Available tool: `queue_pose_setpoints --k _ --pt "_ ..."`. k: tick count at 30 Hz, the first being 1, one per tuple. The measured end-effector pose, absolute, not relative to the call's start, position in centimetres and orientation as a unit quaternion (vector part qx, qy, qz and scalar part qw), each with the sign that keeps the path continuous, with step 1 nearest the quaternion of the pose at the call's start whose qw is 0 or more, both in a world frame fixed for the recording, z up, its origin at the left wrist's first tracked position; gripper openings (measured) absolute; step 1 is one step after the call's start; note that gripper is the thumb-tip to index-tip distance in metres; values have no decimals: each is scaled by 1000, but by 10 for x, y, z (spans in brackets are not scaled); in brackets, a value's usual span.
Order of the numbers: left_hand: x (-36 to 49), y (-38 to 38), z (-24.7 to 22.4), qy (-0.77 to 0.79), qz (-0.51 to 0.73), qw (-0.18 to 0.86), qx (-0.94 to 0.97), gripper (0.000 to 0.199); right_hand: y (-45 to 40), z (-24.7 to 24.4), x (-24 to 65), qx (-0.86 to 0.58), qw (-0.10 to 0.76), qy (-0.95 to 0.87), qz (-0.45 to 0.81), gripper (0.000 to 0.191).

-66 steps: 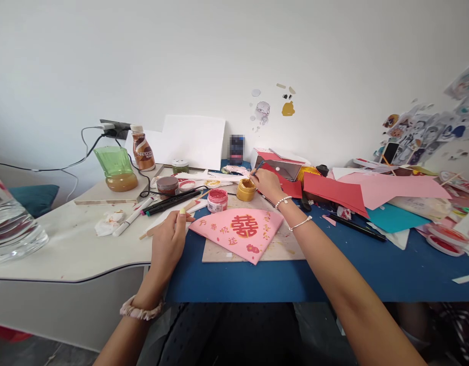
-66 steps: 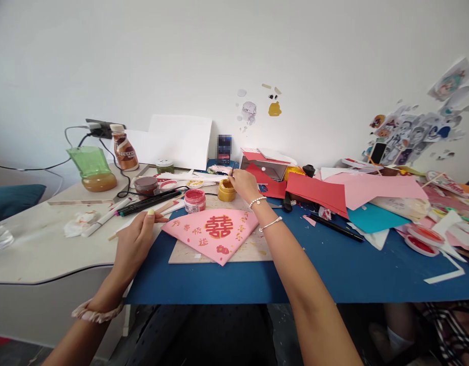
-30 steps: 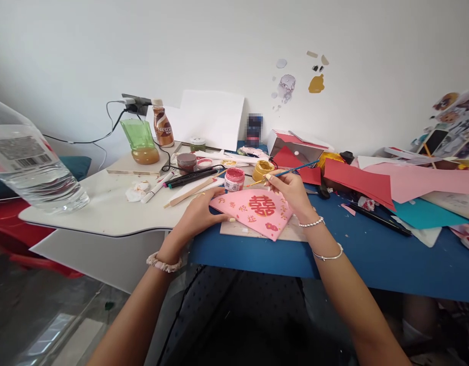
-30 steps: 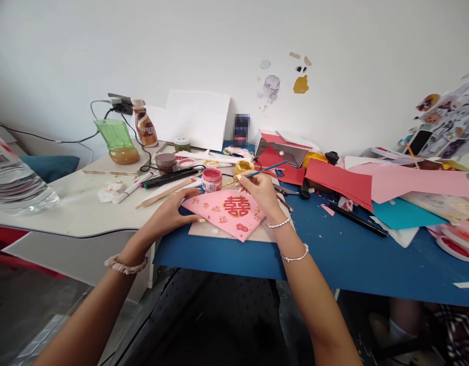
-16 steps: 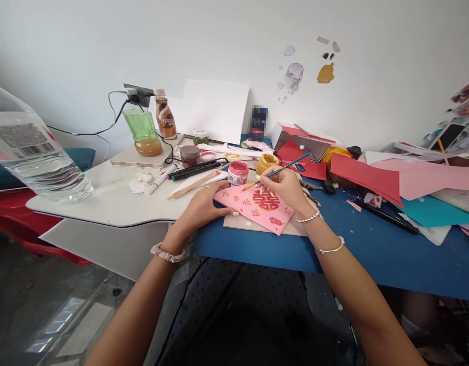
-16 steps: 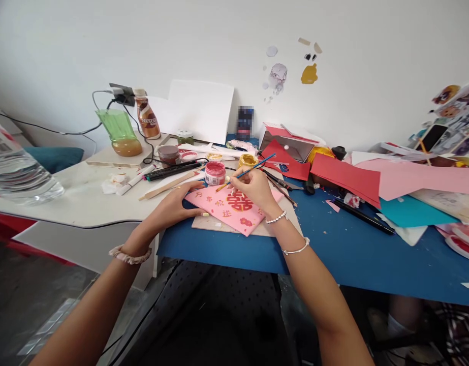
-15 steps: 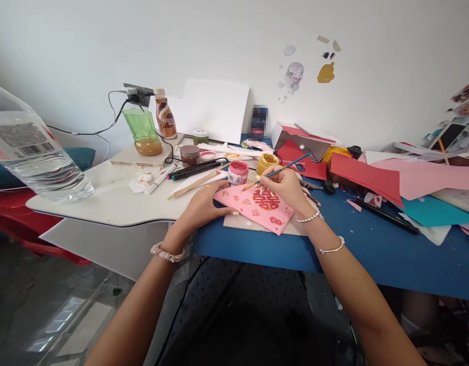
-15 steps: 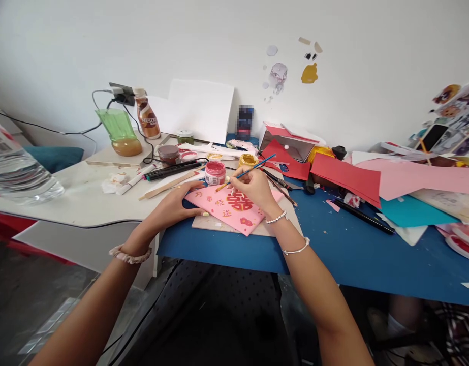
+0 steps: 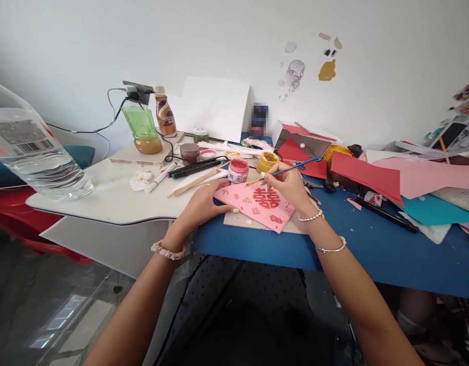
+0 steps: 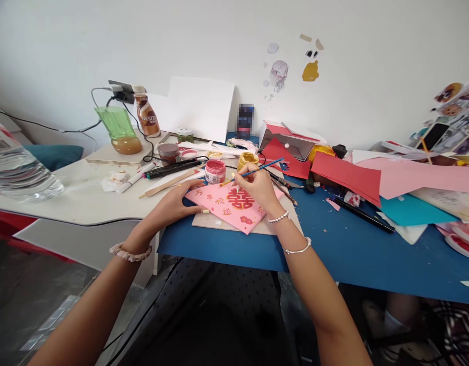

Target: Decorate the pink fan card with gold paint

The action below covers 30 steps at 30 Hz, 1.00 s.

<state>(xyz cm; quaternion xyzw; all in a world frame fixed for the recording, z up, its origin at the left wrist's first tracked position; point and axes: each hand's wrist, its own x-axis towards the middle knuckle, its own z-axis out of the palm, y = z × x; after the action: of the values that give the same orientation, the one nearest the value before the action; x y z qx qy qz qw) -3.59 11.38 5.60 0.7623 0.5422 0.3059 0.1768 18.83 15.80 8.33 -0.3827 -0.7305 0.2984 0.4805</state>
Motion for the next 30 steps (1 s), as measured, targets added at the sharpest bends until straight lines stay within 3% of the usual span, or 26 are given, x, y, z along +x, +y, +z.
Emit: queue_pose_setpoints --k 30 --pt "-38 116 52 536 310 179 765 71 157 86 183 -371 422 -794 231 17"
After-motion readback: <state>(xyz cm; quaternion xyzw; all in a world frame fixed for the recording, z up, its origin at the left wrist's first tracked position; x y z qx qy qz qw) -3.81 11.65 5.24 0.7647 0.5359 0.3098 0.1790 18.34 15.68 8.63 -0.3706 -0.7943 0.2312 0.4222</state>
